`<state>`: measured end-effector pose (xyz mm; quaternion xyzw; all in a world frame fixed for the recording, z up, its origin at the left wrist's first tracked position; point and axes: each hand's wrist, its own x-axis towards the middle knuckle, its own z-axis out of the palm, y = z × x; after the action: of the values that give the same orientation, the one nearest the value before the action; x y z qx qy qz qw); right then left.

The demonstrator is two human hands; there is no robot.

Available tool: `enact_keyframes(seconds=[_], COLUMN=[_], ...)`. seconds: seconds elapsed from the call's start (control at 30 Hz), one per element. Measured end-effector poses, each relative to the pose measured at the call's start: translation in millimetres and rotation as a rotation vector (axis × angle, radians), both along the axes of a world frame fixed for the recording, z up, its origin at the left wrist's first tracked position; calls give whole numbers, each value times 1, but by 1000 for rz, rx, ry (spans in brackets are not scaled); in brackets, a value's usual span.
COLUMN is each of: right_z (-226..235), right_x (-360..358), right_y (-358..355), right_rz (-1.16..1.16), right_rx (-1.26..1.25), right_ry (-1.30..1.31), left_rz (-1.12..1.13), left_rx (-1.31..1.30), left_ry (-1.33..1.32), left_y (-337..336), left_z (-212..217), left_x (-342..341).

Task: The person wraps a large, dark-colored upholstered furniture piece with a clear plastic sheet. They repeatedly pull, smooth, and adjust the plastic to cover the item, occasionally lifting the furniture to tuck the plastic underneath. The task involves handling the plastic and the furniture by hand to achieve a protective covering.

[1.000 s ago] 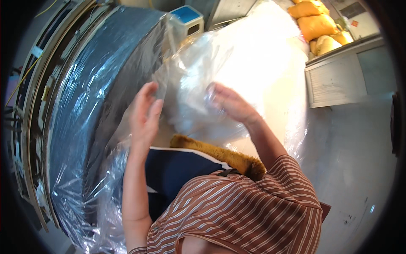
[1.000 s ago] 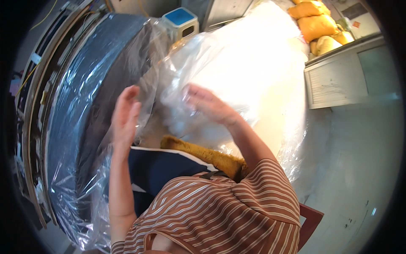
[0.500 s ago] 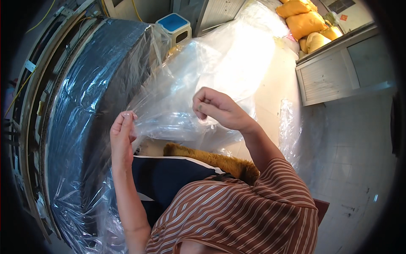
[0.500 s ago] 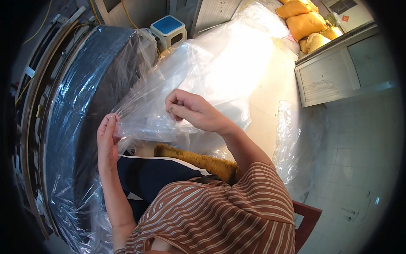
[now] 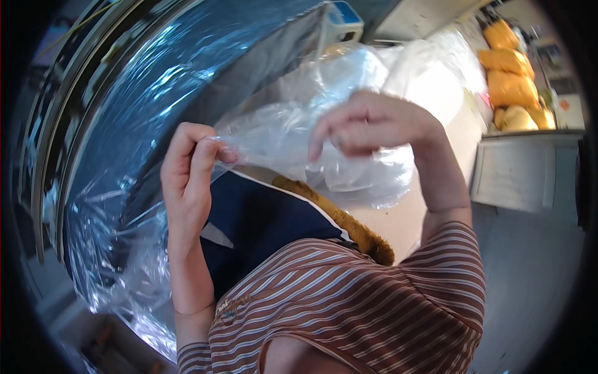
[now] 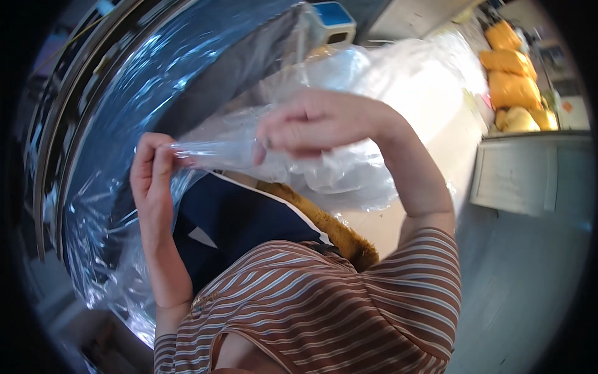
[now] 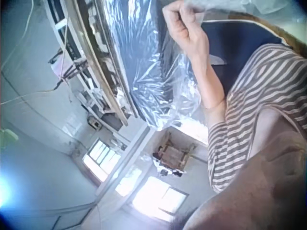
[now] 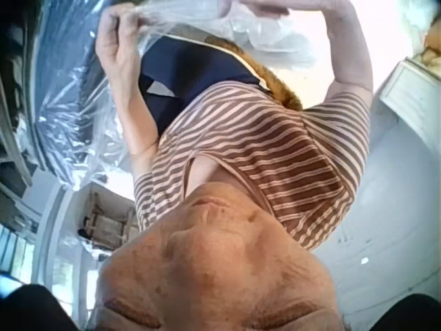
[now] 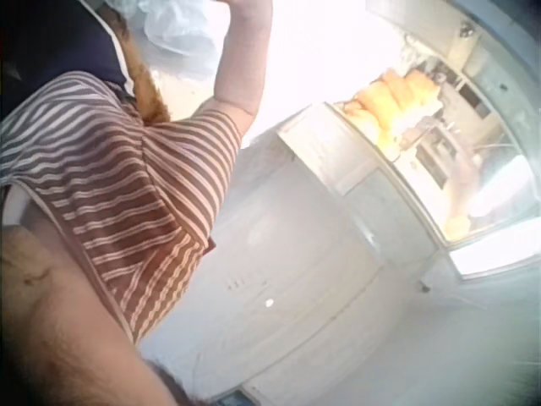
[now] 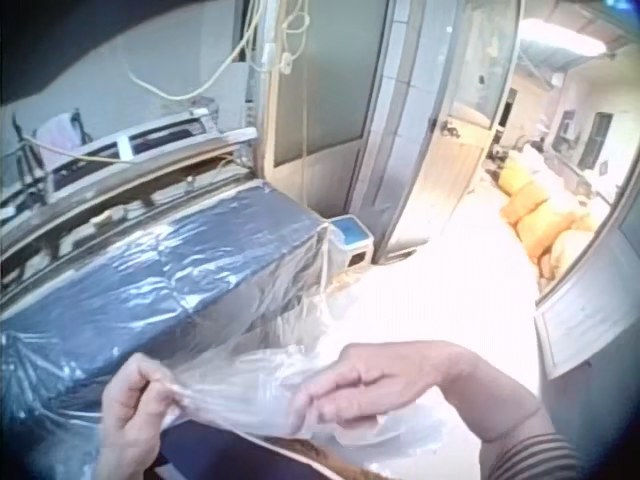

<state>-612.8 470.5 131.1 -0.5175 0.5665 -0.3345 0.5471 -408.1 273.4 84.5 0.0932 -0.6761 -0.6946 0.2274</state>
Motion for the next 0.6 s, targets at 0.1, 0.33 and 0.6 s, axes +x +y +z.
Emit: enact_keyframes(seconds=[0.1, 0.33, 0.6], right_z=[-25, -134, -75], right_x=[37, 15, 107], right_y=[-23, -49, -67], right_rz=[120, -64, 723], right_rx=[200, 441, 362], right_ry=[-170, 905, 720], left_rz=[58, 726, 1336], left_rx=[-219, -138, -334], left_ry=[359, 796, -35], left_y=[-17, -122, -151], left_z=[22, 73, 19], left_x=[29, 218, 427])
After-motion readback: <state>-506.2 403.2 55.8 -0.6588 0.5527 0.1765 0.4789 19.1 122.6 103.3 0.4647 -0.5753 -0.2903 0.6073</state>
